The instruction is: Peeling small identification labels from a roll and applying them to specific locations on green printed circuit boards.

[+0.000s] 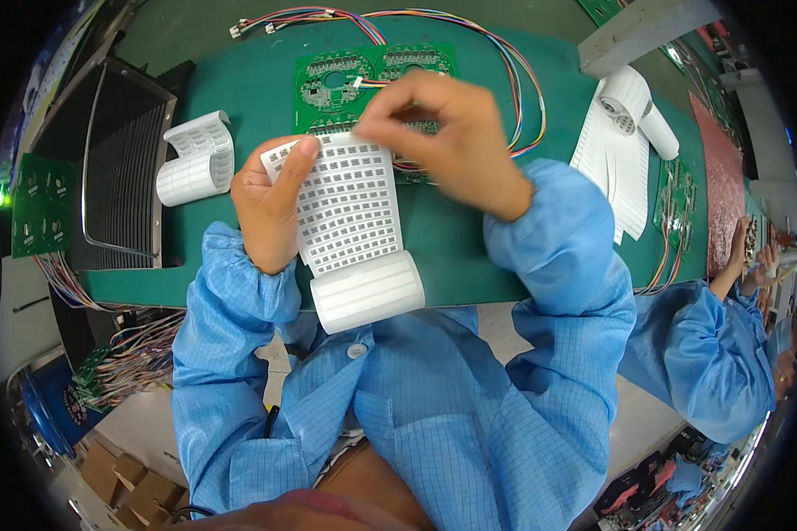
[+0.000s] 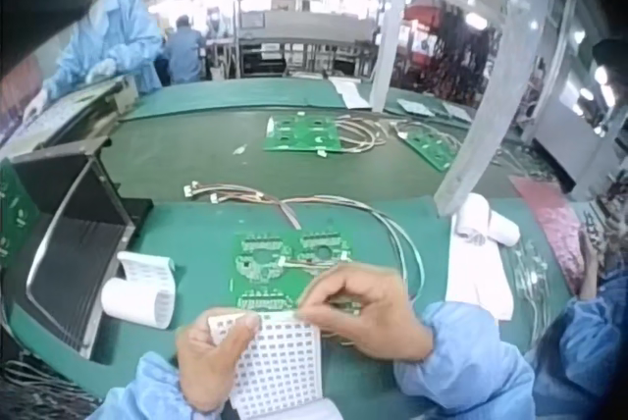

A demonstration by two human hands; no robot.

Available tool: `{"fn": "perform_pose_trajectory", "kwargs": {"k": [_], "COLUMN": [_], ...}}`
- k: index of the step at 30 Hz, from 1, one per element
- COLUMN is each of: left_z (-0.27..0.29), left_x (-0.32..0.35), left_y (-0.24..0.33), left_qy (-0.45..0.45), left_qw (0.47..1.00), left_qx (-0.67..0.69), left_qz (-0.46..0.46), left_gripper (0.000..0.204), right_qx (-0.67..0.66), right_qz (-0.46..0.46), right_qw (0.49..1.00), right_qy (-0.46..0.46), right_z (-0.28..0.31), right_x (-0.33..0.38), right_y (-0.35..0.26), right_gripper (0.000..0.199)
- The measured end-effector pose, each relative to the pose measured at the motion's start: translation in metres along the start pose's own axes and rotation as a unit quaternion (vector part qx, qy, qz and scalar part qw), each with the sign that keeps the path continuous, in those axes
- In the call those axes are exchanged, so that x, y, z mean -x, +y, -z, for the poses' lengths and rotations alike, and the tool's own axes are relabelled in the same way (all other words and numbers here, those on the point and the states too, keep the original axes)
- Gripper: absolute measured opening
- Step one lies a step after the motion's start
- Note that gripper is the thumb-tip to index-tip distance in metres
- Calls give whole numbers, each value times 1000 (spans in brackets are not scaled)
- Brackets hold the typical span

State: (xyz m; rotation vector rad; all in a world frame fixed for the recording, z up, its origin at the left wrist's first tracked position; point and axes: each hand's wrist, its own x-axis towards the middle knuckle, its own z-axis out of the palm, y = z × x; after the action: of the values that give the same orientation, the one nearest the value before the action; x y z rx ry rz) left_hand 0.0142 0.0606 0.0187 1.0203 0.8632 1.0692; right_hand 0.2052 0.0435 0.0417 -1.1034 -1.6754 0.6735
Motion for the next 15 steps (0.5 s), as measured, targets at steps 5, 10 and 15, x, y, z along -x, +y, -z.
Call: {"fn": "perform_pose_trajectory", "kwargs": {"k": [5, 10, 15], "left_z": [0, -3, -2], "left_x": [4, 8, 7], "left_y": [-5, -8, -9], "left_qy": [-29, -74, -85], "left_qw": [999, 996, 995], "left_qx": [-41, -39, -50], "left_qz": [-2, 4, 1], "left_gripper": [16, 15, 15], "right_qx": [1, 129, 152], "right_qz": [-164, -176, -177], "right_qw": [984, 975, 972], "right_qy": [69, -47, -3], "right_z": [56, 52, 48], "right_x": [-33, -28, -23], "right_y": [43, 99, 111], "right_gripper": [16, 18, 16]}}
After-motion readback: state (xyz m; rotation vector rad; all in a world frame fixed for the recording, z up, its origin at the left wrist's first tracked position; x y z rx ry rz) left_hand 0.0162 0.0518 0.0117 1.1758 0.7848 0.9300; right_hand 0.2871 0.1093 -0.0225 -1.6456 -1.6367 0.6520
